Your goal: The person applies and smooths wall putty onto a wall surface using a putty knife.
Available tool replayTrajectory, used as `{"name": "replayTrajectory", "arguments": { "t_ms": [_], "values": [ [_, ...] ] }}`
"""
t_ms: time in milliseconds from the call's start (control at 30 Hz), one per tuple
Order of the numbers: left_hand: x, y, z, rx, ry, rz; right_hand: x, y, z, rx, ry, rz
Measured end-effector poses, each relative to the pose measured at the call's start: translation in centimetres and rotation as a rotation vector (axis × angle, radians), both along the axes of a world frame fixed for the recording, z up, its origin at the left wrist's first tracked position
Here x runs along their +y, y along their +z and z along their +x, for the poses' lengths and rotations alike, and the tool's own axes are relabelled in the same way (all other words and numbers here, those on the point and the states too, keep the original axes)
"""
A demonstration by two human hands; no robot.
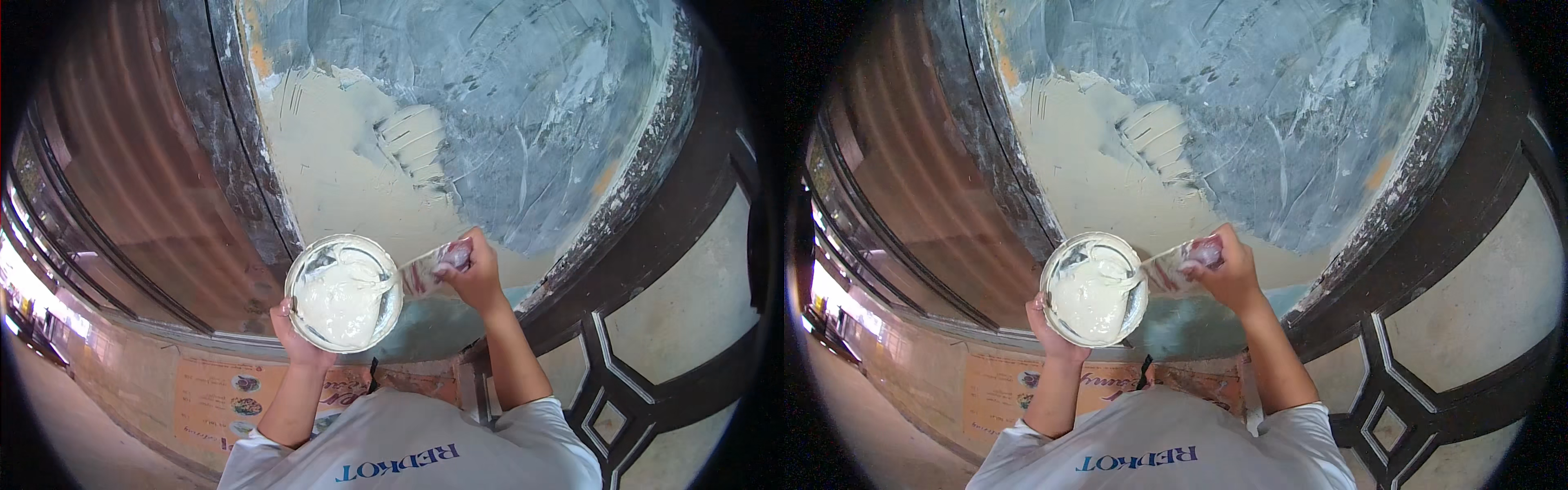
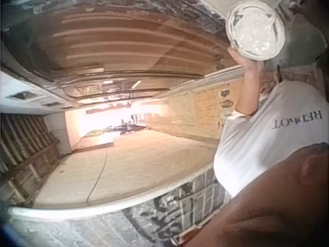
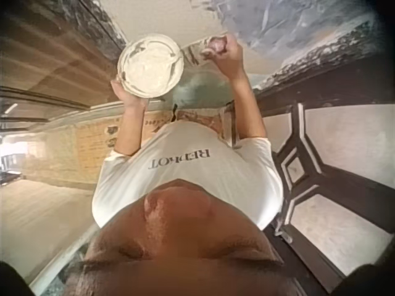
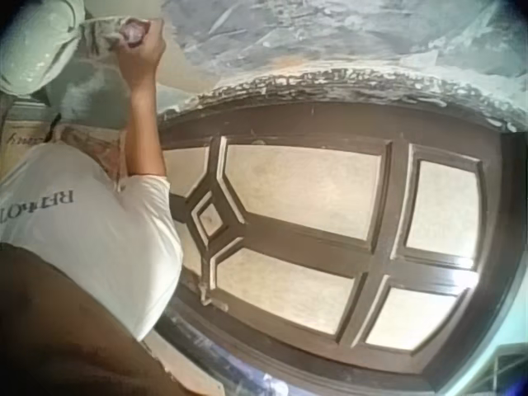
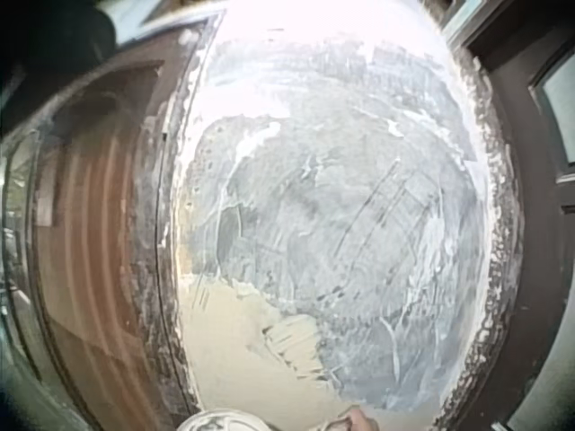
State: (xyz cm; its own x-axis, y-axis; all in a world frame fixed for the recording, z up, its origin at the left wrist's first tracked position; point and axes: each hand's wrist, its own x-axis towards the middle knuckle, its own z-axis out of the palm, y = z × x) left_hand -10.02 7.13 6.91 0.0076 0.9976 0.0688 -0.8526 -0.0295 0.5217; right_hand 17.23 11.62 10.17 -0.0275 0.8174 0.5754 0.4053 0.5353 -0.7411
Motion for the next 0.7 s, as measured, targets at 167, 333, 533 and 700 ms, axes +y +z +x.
{"name": "replayTrajectory", "arguments": {
  "t_ms": [167,333,533,700],
  "values": [
    [-0.2,-1.7,1.2,-0.088,0.019,-0.061,0.4,2.4,0.3,0.012,-0.301,0.178],
    [-1.5,-3.7,0.3,-0.081,-0.289,-0.024,2.4,5.6,1.8,-0.288,-0.611,0.213],
    [-2.1,-5.6,0.3,-0.057,-0.225,-0.149,2.1,4.3,1.3,-0.184,-0.489,0.302],
    [-2.3,-5.6,-0.4,-0.070,-0.279,-0.095,3.1,4.7,2.1,0.044,-0.602,0.308]
  ]
}}
